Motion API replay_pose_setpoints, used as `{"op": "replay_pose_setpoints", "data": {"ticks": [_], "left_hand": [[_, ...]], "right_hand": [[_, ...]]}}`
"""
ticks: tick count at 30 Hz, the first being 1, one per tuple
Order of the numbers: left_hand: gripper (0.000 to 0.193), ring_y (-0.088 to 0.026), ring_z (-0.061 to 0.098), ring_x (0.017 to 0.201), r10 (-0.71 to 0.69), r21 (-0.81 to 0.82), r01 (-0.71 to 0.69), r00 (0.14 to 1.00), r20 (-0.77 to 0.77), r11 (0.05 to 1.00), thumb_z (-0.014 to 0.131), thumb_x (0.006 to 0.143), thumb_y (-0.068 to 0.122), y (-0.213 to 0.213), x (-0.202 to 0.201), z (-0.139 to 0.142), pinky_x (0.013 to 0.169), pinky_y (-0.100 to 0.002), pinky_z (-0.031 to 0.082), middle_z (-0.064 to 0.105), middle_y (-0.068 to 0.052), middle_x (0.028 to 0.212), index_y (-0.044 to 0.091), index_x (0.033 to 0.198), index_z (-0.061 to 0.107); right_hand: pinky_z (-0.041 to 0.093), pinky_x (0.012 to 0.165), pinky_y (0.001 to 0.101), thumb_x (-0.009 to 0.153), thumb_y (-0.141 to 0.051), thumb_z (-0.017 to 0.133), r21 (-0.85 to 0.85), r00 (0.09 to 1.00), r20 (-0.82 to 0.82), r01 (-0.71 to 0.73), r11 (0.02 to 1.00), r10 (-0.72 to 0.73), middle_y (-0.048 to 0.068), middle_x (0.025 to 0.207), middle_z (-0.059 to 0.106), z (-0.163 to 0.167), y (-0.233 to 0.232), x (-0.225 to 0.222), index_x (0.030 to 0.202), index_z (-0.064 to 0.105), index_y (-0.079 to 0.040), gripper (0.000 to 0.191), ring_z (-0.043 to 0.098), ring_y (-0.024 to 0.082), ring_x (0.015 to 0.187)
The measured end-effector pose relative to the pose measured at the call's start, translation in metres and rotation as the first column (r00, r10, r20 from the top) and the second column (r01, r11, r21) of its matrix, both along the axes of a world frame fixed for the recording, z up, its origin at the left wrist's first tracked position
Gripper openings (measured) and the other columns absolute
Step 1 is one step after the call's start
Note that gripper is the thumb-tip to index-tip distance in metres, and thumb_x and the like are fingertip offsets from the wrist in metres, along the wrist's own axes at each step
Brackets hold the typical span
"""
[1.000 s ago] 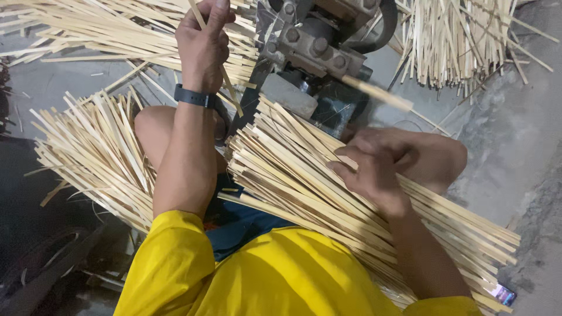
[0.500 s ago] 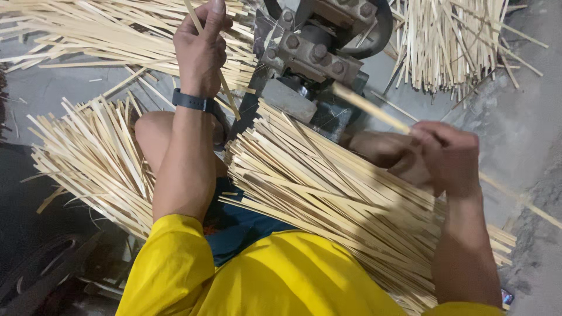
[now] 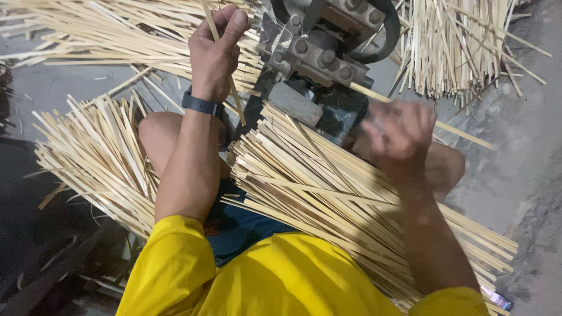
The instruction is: The person sits on the floor and feeds long bamboo strips into a splitting machine. They hold a bundle of strips in the left hand and guide each strip through the machine with the right hand, producing thinner strips that accumulate on the floor.
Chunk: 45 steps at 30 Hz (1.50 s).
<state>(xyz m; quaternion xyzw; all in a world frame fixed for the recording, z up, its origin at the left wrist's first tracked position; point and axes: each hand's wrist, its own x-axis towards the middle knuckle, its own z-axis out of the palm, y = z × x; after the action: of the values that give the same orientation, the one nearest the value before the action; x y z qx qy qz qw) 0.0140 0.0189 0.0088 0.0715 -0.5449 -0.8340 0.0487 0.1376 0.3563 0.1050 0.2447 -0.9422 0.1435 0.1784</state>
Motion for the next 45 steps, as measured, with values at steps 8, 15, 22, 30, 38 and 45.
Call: {"op": "replay_pose_setpoints", "data": {"ticks": [8,15,22,30,38,45], "left_hand": [[0.042,-0.004,0.050,0.056,0.018,-0.001,-0.018,1.000,0.020,1.000,0.083,0.095,0.034,-0.002,-0.001,-0.002,0.048,-0.020,0.037,0.078,-0.011,0.094,-0.002,0.114,0.073],[0.040,-0.004,0.048,0.054,0.014,0.002,-0.014,0.999,0.030,1.000,0.083,0.093,0.036,-0.004,0.001,-0.003,0.045,-0.020,0.035,0.077,-0.009,0.092,0.001,0.108,0.073],[0.037,-0.005,0.051,0.055,0.028,-0.019,-0.027,0.999,0.019,0.999,0.082,0.095,0.035,-0.007,0.004,-0.005,0.044,-0.021,0.037,0.076,-0.010,0.092,0.001,0.108,0.073],[0.035,-0.004,0.050,0.055,0.026,-0.019,-0.026,1.000,0.004,0.999,0.083,0.096,0.033,-0.010,0.004,-0.006,0.045,-0.021,0.035,0.077,-0.010,0.092,0.001,0.106,0.072],[0.035,-0.003,0.048,0.054,0.030,-0.069,-0.029,0.999,0.023,0.997,0.081,0.097,0.034,-0.010,0.005,-0.003,0.044,-0.020,0.034,0.074,-0.007,0.090,0.001,0.107,0.073],[0.040,-0.003,0.045,0.052,0.019,-0.028,-0.018,0.999,0.033,0.999,0.082,0.095,0.035,-0.008,0.004,0.000,0.042,-0.020,0.032,0.074,-0.007,0.090,0.000,0.113,0.072]], "right_hand": [[0.057,0.076,0.0368,0.104,-0.022,0.063,0.191,0.526,0.790,0.274,0.942,-0.314,0.010,0.084,0.073,-0.056,0.050,0.055,0.107,0.073,-0.008,0.018,0.071,0.021,0.073],[0.056,0.069,0.0332,0.087,-0.020,0.073,-0.138,0.716,0.691,0.270,0.953,-0.102,0.008,0.093,0.076,-0.058,0.067,0.087,0.103,0.075,-0.008,0.020,0.071,0.021,0.070],[0.057,0.076,0.0340,0.095,-0.018,0.075,0.063,0.588,0.741,0.422,0.904,-0.326,0.012,0.097,0.076,-0.032,0.055,0.082,0.107,0.075,-0.006,0.017,0.072,0.021,0.077],[0.055,0.078,0.0330,0.093,-0.010,0.074,0.057,0.452,0.823,0.536,0.842,-0.343,0.013,0.098,0.074,-0.006,0.060,0.075,0.106,0.075,0.000,0.016,0.069,0.021,0.085],[0.053,0.071,0.0264,0.095,-0.002,0.069,-0.259,0.558,0.768,0.719,0.644,-0.315,0.008,0.097,0.073,-0.025,0.087,0.101,0.105,0.077,-0.003,0.013,0.064,0.013,0.081],[0.047,0.065,0.0246,0.109,-0.003,0.068,-0.154,0.826,0.428,0.468,0.870,-0.368,0.006,0.090,0.074,-0.005,0.167,0.080,0.108,0.081,-0.004,0.013,0.063,0.008,0.074]]}}
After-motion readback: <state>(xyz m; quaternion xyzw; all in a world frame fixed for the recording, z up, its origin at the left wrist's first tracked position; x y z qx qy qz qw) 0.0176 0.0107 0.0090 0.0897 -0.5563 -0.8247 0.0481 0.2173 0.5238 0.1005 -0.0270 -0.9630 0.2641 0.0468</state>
